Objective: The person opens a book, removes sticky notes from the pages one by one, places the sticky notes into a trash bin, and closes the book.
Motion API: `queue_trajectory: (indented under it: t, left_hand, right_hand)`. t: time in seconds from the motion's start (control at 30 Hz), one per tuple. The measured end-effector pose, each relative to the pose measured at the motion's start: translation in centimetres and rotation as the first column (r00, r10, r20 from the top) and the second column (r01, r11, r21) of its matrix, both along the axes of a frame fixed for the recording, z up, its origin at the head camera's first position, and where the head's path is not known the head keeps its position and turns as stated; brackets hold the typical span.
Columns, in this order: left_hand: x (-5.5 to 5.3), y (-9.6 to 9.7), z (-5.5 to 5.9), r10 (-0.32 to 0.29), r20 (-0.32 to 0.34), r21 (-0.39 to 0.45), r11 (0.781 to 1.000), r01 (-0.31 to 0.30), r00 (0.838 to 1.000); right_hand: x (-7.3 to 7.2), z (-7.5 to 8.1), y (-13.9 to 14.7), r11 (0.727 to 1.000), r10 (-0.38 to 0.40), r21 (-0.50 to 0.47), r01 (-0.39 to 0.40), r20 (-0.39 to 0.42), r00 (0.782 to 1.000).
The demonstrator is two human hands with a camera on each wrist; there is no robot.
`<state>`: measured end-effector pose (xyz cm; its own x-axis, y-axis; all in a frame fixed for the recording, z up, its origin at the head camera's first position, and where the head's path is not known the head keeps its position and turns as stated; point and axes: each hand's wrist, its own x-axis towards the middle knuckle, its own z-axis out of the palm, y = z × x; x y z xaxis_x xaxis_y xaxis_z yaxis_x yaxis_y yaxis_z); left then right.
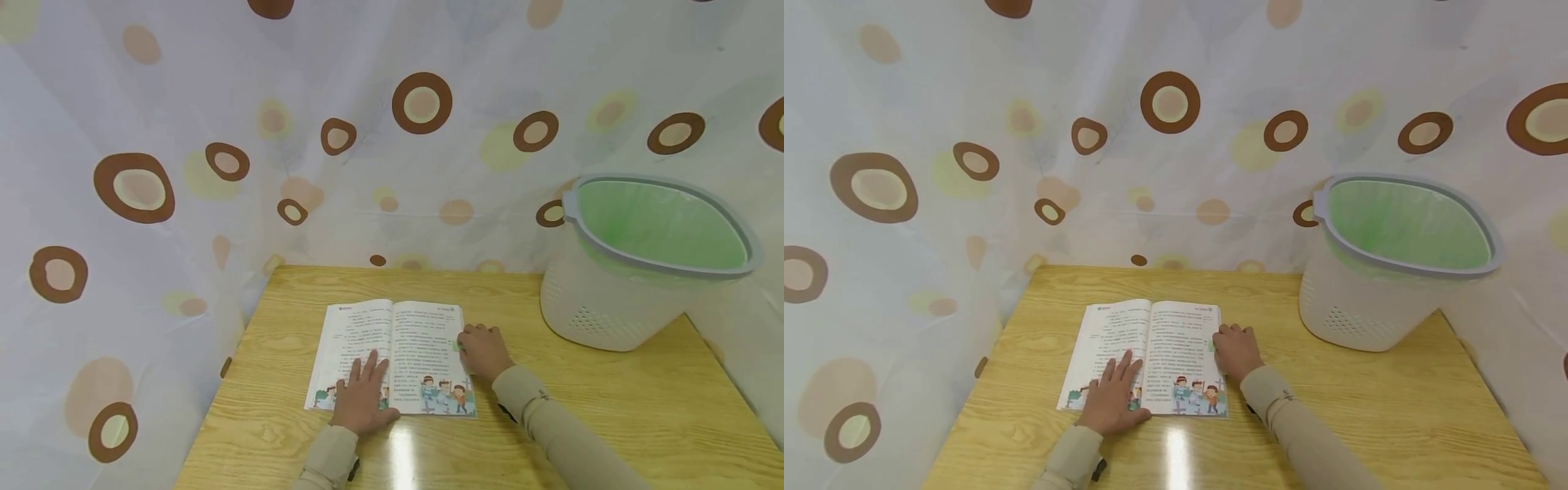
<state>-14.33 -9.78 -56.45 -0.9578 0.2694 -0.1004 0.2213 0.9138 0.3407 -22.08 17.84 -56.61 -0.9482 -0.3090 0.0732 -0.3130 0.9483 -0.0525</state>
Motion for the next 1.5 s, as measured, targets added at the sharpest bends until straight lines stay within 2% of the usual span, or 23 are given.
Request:
queue_trajectory:
  t: [0.1,0.27,0.43,0.53,0.6,0.7,0.83,0.93,1.03,1.13,1.2,1.3,1.4,1.5]
  left_hand:
    - [0.0,0.0,0.0,0.005,0.005,0.009,1.000,-0.005,1.000]
    - [-0.1,0.1,-0.1,0.002,0.018,0.032,0.999,-0.003,1.000]
    - [-0.2,0.2,-0.2,0.011,0.013,0.028,1.000,-0.011,1.000]
    - [-0.2,0.2,-0.3,0.010,0.016,0.033,0.999,-0.011,1.000]
    - [-0.2,0.2,-0.4,0.009,0.024,0.030,1.000,-0.010,1.000]
    - [-0.2,0.2,-0.4,0.013,0.030,0.024,1.000,-0.014,0.999]
    - [-0.2,0.0,-0.3,0.020,0.036,0.021,1.000,-0.021,0.999]
    - [-0.1,0.0,-0.4,0.010,0.045,0.042,0.999,-0.012,0.999]
    - [-0.1,0.0,-0.5,0.003,0.056,0.072,0.997,-0.007,0.998]
    - [-0.1,0.0,-0.8,0.003,0.057,0.079,0.997,-0.008,0.998]
    - [-0.2,0.0,-0.9,0.008,0.052,0.073,0.997,-0.012,0.999]
    - [-0.2,-0.1,-0.8,0.013,0.048,0.071,0.997,-0.017,0.999]
    - [-0.3,-0.1,-0.5,0.012,0.044,0.071,0.997,-0.015,0.999]
    - [-0.3,-0.1,-0.4,0.014,0.046,0.077,0.997,-0.018,0.999]
  right_hand:
    - [-0.2,-0.4,0.1,1.000,-0.009,-0.027,0.009,-0.012,1.000]
    - [-0.6,-0.9,0.3,0.990,-0.050,-0.132,0.048,-0.017,0.999]
    - [-0.9,-0.9,0.6,0.976,-0.049,-0.213,0.046,-0.007,0.999]
    - [-0.9,-0.9,1.2,0.955,-0.082,-0.289,0.069,-0.035,0.996]
    - [-1.0,-0.6,1.8,0.928,-0.116,-0.363,0.083,-0.071,0.991]
    - [-1.2,0.7,2.4,0.877,-0.169,-0.469,0.103,-0.101,0.980]
    - [-1.2,3.5,2.6,0.817,-0.203,-0.566,0.114,-0.098,0.974]
    - [-0.8,5.9,2.7,0.786,-0.211,-0.613,0.086,-0.134,0.968]
    - [-0.2,8.5,2.8,0.765,-0.204,-0.644,0.014,-0.222,0.953]
    - [0.4,11.6,3.0,0.750,-0.201,-0.655,-0.095,-0.362,0.910]
    - [0.7,14.1,3.2,0.741,-0.207,-0.650,-0.172,-0.464,0.861]
    - [1.2,17.3,4.1,0.737,-0.247,-0.630,-0.244,-0.587,0.771]
    - [1.6,20.1,5.8,0.716,-0.320,-0.654,-0.245,-0.619,0.717]
    - [1.9,22.2,8.0,0.681,-0.418,-0.705,-0.197,-0.596,0.686]
